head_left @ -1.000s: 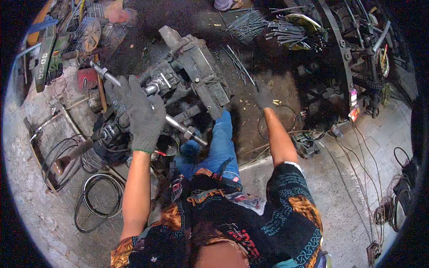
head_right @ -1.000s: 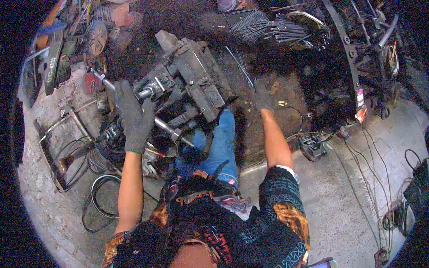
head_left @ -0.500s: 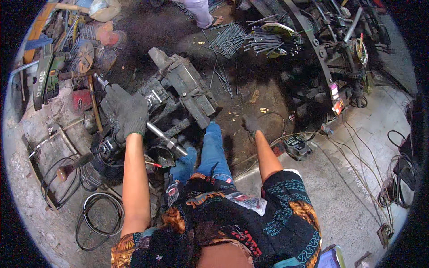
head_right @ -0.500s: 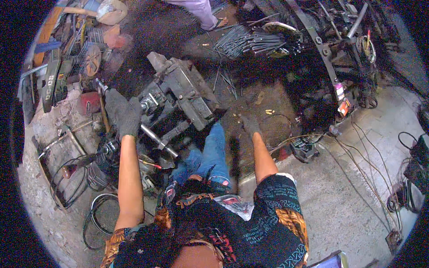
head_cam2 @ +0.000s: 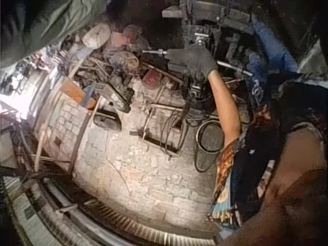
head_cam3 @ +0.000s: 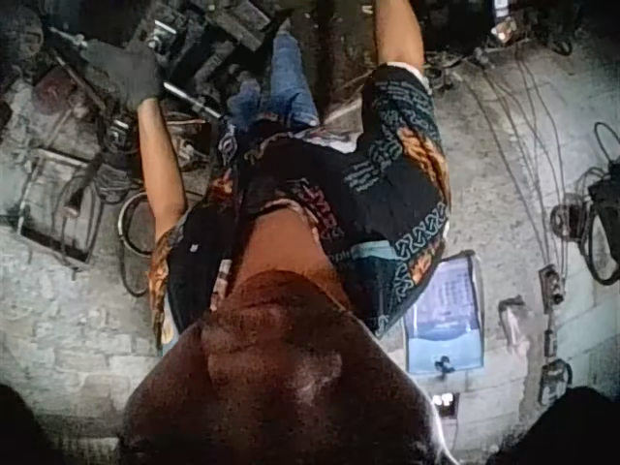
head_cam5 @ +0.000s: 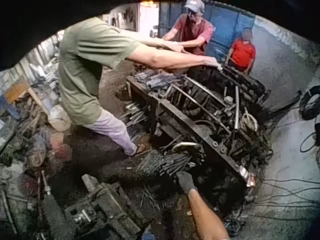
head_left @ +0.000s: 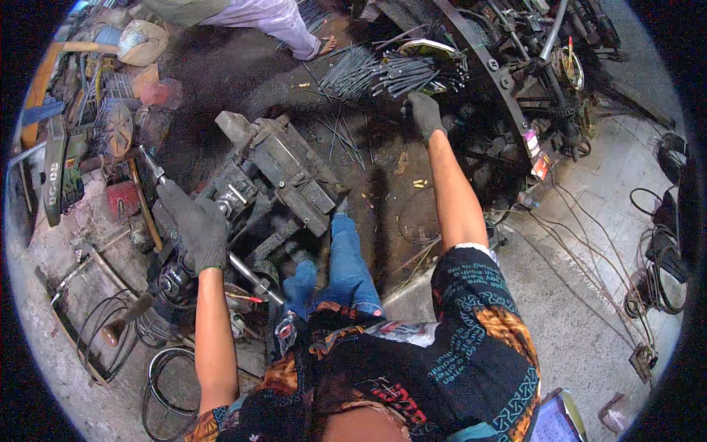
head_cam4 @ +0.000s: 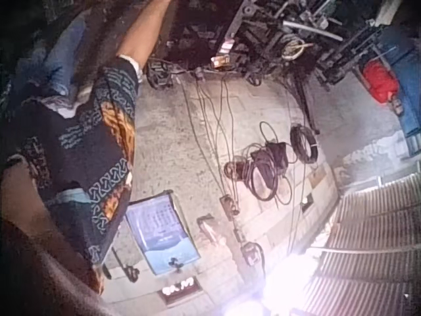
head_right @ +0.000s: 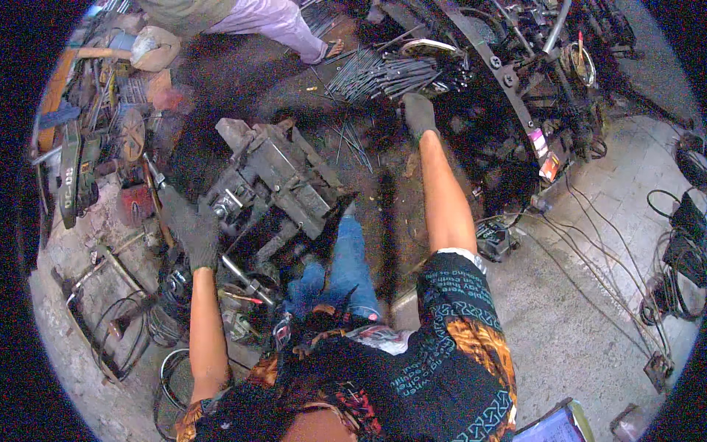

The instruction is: Bending thin metal rods using a manual bending machine on a fabrication floor.

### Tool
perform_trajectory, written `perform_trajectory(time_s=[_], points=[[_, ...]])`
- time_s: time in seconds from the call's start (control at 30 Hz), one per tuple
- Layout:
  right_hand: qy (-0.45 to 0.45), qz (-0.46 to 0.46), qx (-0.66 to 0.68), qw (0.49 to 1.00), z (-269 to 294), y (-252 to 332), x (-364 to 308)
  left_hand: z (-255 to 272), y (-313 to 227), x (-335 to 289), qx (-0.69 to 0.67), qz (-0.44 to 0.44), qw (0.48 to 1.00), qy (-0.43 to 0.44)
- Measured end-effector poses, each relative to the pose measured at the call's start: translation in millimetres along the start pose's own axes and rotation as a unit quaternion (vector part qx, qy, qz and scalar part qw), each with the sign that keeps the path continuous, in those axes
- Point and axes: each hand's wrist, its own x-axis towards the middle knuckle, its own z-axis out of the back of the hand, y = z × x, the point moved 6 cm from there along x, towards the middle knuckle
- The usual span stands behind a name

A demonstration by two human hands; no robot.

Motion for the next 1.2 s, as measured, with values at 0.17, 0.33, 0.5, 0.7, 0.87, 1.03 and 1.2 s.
perform_trajectory(time_s=[0.17,0.33,0.5,0.7,0.87,1.03,1.2], points=[[-0.1,0.041,-0.127,0.986,11.3,37.1,49.0,3.9,-5.9,5.6,-0.051,0.004,0.999,0.002],[-0.072,0.022,-0.171,0.982,5.1,48.4,96.6,8.0,-9.7,7.4,-0.024,0.02,0.998,0.057],[-0.055,0.014,-0.25,0.967,-15.2,70.9,128.3,10.4,-12.3,8.8,-0.051,0.017,0.997,0.059],[-0.096,-0.029,-0.271,0.957,-28.1,54.8,163.9,9.0,-14.9,11.7,-0.041,0.031,0.996,0.069],[-0.045,0.05,-0.3,0.952,-32.7,53.8,179.0,11.7,-14.7,11.4,-0.05,0.055,0.994,0.074],[0.033,0.193,-0.314,0.929,-30.2,88.4,191.7,10.2,-14.0,13.0,-0.061,0.048,0.994,0.082],[-0.028,0.127,-0.341,0.931,-30.6,106.3,205.8,10.1,-12.9,11.3,-0.053,0.039,0.995,0.074]])
